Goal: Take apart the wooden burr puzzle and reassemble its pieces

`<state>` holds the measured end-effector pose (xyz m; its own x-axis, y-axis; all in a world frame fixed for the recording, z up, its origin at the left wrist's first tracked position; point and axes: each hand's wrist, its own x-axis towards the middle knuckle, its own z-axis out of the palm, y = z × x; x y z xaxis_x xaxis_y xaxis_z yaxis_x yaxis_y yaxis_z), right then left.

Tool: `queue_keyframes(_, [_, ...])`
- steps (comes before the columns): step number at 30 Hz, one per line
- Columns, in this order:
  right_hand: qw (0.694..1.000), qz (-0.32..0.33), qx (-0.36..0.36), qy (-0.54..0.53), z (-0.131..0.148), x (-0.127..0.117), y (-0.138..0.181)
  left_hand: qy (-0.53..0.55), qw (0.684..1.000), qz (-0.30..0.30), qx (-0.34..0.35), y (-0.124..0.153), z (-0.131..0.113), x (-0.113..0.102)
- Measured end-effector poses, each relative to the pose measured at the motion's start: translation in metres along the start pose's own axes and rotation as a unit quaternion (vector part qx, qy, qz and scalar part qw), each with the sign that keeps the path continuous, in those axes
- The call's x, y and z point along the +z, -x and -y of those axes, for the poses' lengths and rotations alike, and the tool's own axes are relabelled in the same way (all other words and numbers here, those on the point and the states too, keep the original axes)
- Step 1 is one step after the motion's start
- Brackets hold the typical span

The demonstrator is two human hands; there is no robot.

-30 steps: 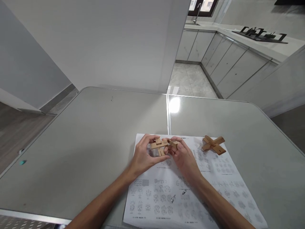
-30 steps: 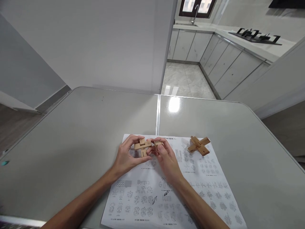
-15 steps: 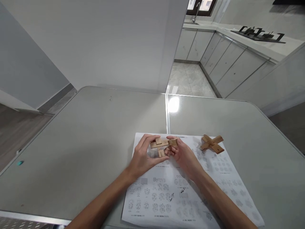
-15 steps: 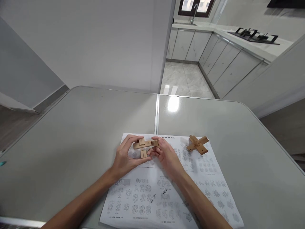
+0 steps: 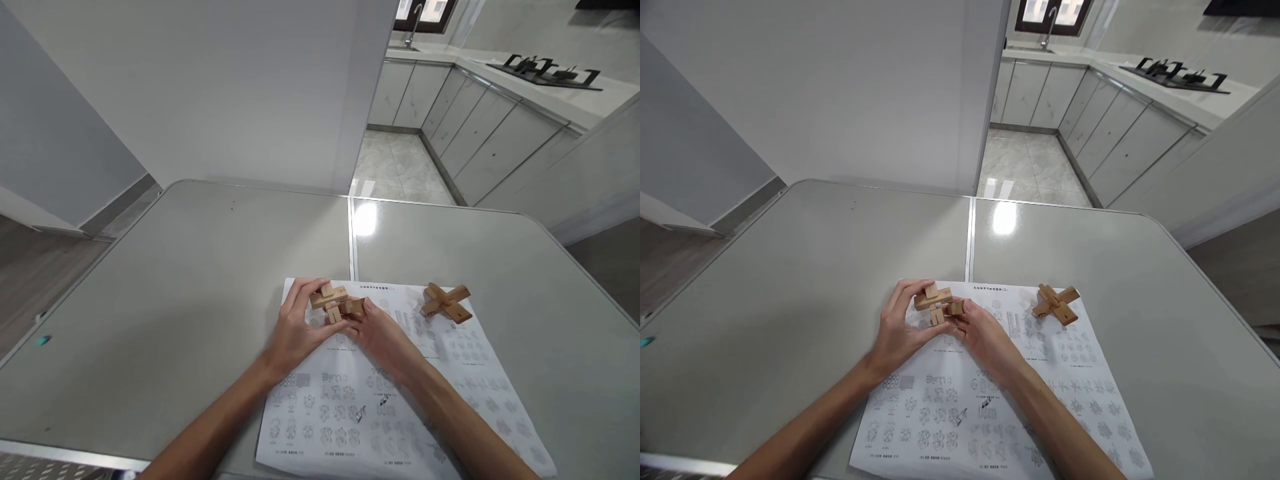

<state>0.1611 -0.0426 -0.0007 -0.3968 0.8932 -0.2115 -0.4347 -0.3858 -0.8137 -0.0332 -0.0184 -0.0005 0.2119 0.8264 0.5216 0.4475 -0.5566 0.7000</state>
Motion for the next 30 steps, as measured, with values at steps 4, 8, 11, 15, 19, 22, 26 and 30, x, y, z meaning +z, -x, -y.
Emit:
queue_keyframes(4, [1.0,0.005,-0.006,-0.008,-0.001,0.007,0.001,-0.01,0.998,0.02,0.053,0.004,0.003,0.003])
queue_keyframes(8, [1.0,-0.005,-0.007,-0.028,0.0,0.016,0.004,-0.012,0.997,0.028,0.078,0.005,0.003,0.005])
queue_keyframes(11, [0.999,-0.012,-0.007,-0.041,0.001,0.017,0.004,0.019,0.997,0.054,0.058,0.003,0.002,0.004])
queue_keyframes(15, [0.997,-0.024,-0.009,-0.074,0.0,0.012,0.003,0.08,0.99,0.116,0.01,-0.001,0.002,0.0])
queue_keyframes(19, [0.992,-0.051,0.0,-0.112,0.0,0.008,0.002,0.087,0.985,0.147,0.021,-0.004,0.005,-0.004])
queue_keyframes(22, [0.991,-0.068,0.006,-0.111,0.001,0.007,0.002,0.053,0.986,0.144,0.059,-0.005,0.008,-0.005])
queue_keyframes(26, [0.995,-0.061,0.016,-0.074,0.002,0.008,0.002,-0.014,0.986,0.125,0.108,-0.002,0.01,-0.003])
queue_keyframes(30, [0.996,-0.063,0.006,-0.061,0.003,0.01,0.001,-0.044,0.986,0.104,0.12,0.001,0.011,0.001])
